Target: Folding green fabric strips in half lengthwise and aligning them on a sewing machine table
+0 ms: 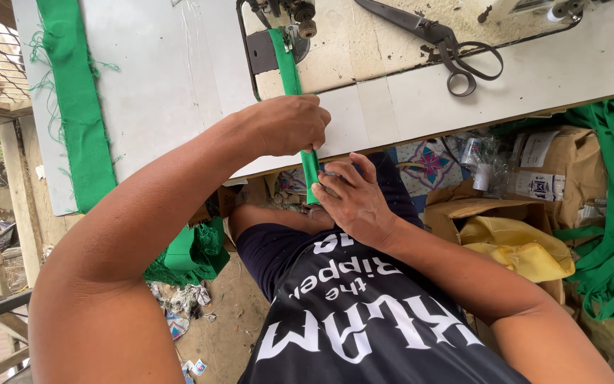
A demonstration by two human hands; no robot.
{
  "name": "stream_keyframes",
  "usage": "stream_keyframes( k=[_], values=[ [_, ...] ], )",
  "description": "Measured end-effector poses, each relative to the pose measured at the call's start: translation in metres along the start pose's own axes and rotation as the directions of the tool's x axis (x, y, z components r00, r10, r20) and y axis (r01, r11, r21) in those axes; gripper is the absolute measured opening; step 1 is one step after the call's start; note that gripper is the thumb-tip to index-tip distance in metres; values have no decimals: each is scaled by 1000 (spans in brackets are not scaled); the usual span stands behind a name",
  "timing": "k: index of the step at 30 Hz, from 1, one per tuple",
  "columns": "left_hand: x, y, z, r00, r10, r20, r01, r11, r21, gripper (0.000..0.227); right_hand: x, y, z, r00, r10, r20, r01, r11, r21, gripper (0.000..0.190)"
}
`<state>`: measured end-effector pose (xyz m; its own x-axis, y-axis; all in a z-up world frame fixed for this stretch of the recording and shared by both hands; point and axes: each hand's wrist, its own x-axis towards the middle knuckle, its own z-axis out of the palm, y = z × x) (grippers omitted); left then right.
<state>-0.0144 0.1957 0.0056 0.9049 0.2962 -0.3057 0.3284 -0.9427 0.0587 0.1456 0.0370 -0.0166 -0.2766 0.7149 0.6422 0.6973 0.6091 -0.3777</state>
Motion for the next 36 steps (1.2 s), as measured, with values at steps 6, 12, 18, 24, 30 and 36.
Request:
stream_keyframes(
  k=[6,12,18,24,30,36],
  values=[
    [-2,-1,-1,998,-58,-30,54,993,-106,7,-8,7,18,989,-25,-145,35,997,67,12],
    [13,-1,14,993,-116,10,116,977,-181,8,-41,39,46,980,-187,-70,194,975,111,18],
    [7,-3,6,994,-101,-47,95,988,-119,16,-30,47,43,925,-379,-3,374,909,184,19],
    [-65,-43,-10,867,-312,-388,307,949,-77,4,0,51,20,905,-402,138,365,902,230,9],
    [-51,-47,27,793,-156,-589,190,982,-4,9,-8,58,41,938,-339,71,305,906,292,19],
    [-37,-48,15,874,15,-486,151,942,300,19,-4,63,44,929,-341,143,291,914,283,15]
  ],
)
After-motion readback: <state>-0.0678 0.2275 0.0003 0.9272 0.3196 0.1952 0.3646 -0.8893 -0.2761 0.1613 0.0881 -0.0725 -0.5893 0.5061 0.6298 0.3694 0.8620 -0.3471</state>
